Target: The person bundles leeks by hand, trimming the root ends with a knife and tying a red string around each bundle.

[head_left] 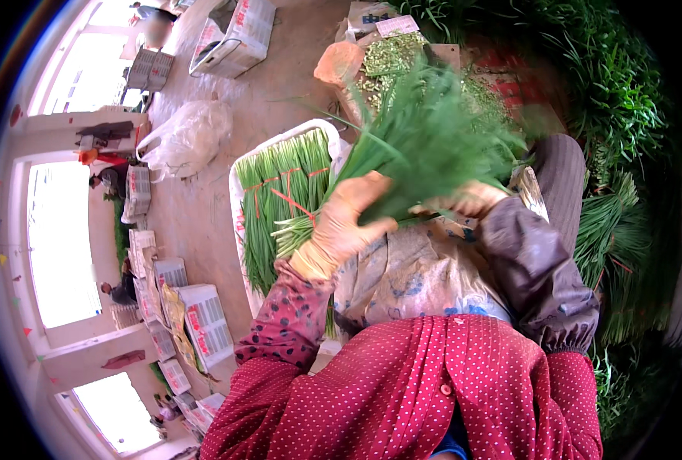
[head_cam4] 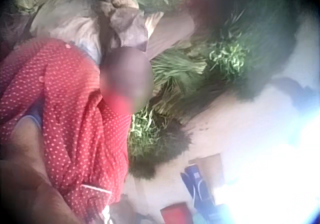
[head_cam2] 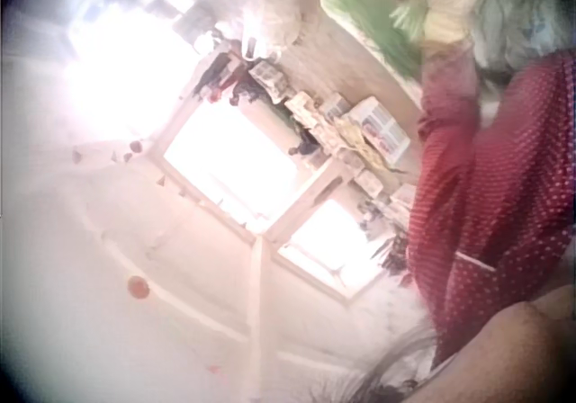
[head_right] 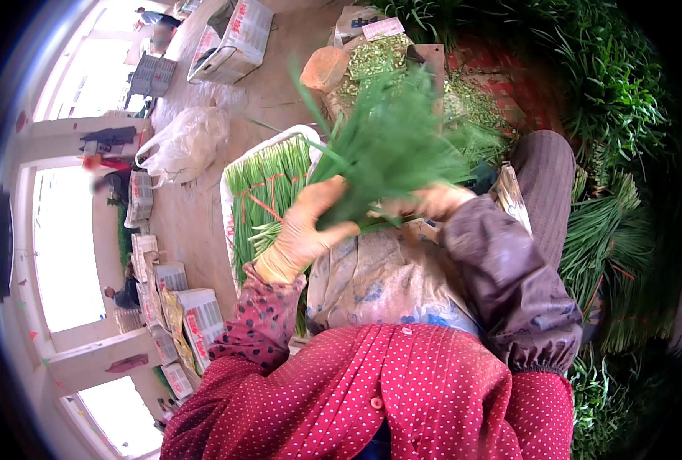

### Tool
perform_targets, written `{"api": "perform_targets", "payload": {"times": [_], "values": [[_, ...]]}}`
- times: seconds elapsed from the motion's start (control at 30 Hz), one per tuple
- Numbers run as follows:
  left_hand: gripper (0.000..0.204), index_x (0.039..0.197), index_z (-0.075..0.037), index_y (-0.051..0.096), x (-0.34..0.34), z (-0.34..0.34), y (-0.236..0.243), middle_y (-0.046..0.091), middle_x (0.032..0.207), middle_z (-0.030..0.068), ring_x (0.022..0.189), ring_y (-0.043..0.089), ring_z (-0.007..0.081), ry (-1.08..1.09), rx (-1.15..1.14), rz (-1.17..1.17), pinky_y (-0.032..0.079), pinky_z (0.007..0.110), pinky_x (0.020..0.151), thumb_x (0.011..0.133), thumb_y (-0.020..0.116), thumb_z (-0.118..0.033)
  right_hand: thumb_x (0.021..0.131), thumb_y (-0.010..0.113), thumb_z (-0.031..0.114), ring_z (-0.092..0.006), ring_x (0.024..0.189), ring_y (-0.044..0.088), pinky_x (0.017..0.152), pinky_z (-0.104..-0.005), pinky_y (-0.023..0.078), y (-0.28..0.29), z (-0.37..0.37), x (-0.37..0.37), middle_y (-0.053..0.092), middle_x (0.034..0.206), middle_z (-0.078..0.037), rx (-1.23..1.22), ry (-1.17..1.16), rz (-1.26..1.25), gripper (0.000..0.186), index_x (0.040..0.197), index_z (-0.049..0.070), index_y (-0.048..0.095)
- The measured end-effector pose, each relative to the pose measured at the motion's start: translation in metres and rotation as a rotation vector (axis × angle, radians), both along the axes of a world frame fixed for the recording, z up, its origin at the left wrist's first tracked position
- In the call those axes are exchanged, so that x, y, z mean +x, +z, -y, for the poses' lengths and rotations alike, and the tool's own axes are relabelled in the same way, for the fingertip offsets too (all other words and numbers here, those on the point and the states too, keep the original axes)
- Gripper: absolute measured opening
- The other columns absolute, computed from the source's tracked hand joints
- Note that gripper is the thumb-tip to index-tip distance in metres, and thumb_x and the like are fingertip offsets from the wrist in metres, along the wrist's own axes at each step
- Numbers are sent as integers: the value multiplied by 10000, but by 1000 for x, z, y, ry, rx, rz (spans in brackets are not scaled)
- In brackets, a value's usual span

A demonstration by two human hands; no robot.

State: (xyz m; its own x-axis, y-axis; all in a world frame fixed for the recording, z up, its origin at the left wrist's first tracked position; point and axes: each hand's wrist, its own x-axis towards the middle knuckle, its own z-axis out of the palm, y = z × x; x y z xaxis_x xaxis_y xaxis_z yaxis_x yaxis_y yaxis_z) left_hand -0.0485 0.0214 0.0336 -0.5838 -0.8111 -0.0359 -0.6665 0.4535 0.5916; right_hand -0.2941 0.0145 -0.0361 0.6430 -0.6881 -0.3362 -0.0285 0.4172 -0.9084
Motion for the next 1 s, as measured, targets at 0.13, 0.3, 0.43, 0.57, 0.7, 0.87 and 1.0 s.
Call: {"api": "perform_targets", "payload": {"times": [0.13,0.3,0.43,0.57,0.7,0.87,1.0], "values": [[983,1500,-215,417,-37,-25,0,330,1500,278,1308,407,434,-354,-228,327,335,485,1108,630,865,-316,873,690,331,-287,1155,623,982,-419,519,-19,-16,-12,582,1341,-173,288,-382,775,624,1401,68,485],[882,1471,-224,470,-28,-24,26,382,1477,299,1306,441,442,-497,-138,320,355,466,1110,674,848,-264,942,610,470,-260,1109,651,957,-432,548,-30,-27,1,628,1291,-143,329,-526,1044,609,1389,70,505],[881,1458,-167,475,-17,17,71,544,1399,202,1286,538,313,-219,-6,-75,441,371,1047,673,874,-188,954,603,480,-221,1049,676,867,-392,590,-67,-38,-26,662,1239,-116,344,-502,887,562,1347,82,551],[1077,1539,-112,315,-33,53,65,546,1391,209,1264,537,260,-3,171,101,441,347,1040,645,914,-164,973,612,361,-199,1000,680,843,-366,579,-73,-28,-37,668,1199,-90,208,-265,1025,468,1350,97,529],[1035,1534,-47,286,-46,61,-13,566,1346,100,1238,509,184,-36,1036,-391,389,336,1076,696,889,-123,909,707,257,-220,978,676,855,-348,554,-31,-38,-39,669,1151,-92,-80,-338,538,427,1276,97,557],[543,1289,15,547,-48,60,-39,685,1090,63,918,664,134,222,838,-378,563,287,811,848,796,-181,874,704,316,-252,813,678,753,-387,573,-27,-23,-92,698,919,-102,434,-808,415,345,1076,38,672],[494,1250,14,568,-49,49,-19,690,1053,79,853,679,157,418,822,-463,586,306,753,854,788,-183,904,680,266,-155,867,629,780,-313,521,-8,-35,-184,671,986,-26,67,-1252,180,226,1064,107,659]]}}
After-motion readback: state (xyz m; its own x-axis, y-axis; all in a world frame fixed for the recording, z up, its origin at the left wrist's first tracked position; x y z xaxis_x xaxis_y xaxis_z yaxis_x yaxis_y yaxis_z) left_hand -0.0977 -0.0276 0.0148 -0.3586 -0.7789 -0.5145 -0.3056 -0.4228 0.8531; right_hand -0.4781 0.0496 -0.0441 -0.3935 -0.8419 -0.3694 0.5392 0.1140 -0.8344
